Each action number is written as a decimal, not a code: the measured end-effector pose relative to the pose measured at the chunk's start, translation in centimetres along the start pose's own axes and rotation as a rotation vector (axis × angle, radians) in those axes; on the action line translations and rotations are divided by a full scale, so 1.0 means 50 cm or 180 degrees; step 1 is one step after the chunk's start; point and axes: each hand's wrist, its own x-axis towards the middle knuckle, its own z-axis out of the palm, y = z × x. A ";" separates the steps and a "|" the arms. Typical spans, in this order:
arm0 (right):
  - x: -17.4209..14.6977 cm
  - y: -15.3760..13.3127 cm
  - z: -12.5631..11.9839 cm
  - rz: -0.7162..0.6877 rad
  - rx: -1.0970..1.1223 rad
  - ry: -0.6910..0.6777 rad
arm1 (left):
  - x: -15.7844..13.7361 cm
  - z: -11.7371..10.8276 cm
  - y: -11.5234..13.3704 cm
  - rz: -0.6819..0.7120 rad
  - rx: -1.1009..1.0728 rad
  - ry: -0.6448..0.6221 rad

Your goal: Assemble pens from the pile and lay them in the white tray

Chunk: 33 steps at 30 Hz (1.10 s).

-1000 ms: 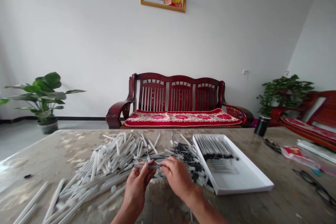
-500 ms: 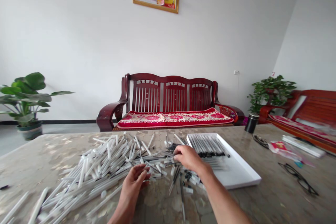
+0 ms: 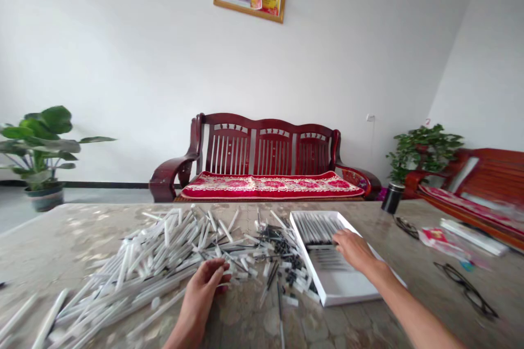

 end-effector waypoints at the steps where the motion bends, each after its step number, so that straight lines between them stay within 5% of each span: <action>1: 0.001 0.000 0.005 -0.0023 -0.0052 -0.0068 | 0.001 -0.002 -0.002 -0.0005 0.0007 -0.0005; 13: 0.018 -0.040 0.016 0.0187 -0.0006 -0.0058 | 0.005 -0.005 -0.002 0.0274 0.0103 0.0294; 18: 0.034 -0.183 -0.015 -0.0022 0.0979 0.0263 | 0.011 -0.007 -0.008 0.0347 0.0129 0.0368; 25: 0.061 -0.433 -0.010 -0.0587 0.1421 -0.0316 | 0.011 -0.012 -0.004 0.0466 0.0019 0.0561; 33: 0.158 -0.515 -0.002 -0.0481 0.0735 -0.0276 | 0.017 -0.010 -0.006 0.0502 -0.0108 0.0688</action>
